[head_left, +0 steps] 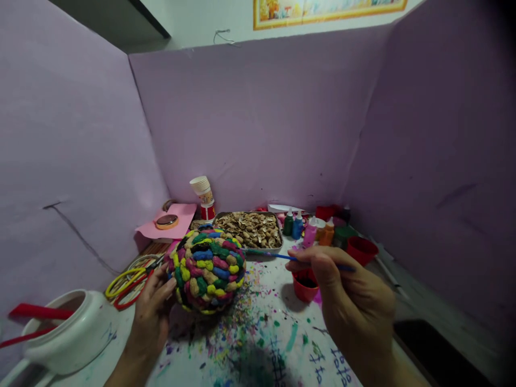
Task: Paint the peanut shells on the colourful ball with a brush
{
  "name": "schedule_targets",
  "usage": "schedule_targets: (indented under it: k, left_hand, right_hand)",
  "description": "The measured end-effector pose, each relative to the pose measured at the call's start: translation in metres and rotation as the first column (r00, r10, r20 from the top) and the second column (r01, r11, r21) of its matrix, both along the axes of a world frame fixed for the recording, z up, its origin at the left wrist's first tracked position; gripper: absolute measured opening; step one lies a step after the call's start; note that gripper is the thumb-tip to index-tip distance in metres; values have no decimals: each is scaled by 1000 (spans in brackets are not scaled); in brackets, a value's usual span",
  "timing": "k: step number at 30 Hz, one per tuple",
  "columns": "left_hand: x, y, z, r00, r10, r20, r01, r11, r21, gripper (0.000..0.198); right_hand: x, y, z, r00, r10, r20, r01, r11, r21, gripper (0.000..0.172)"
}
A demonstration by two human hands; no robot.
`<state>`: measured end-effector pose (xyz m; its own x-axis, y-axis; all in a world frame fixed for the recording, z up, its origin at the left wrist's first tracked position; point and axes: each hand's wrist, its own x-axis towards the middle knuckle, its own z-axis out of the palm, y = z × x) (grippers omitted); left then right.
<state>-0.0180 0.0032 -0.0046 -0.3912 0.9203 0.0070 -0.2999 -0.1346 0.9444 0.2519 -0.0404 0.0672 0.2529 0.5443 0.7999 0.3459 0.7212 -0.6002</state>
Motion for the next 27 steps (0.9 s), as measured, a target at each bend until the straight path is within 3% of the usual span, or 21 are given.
schedule_targets:
  k: [7, 14, 18, 23, 27]
  left_hand:
    - [6, -4, 0, 998, -26, -60, 28, 999, 28, 68]
    - [8, -7, -1, 988, -51, -149, 55, 998, 23, 71]
    - [9, -8, 0, 992, -35, -124, 39, 999, 26, 69]
    - [14, -5, 8, 999, 37, 25, -37, 999, -5, 58]
    - [9, 0, 12, 980, 117, 161, -107, 992, -72, 40]
  right_hand:
    - [-6, -1, 0, 991, 126, 49, -125, 992, -10, 17]
    - [-4, 0, -2, 989, 106, 99, -103, 994, -35, 19]
    - [-3, -1, -2, 996, 38, 85, -35, 999, -32, 20]
    - [4, -2, 3, 994, -107, 24, 107, 994, -11, 19]
    - [29, 5, 13, 966, -230, 115, 243, 963, -119, 26]
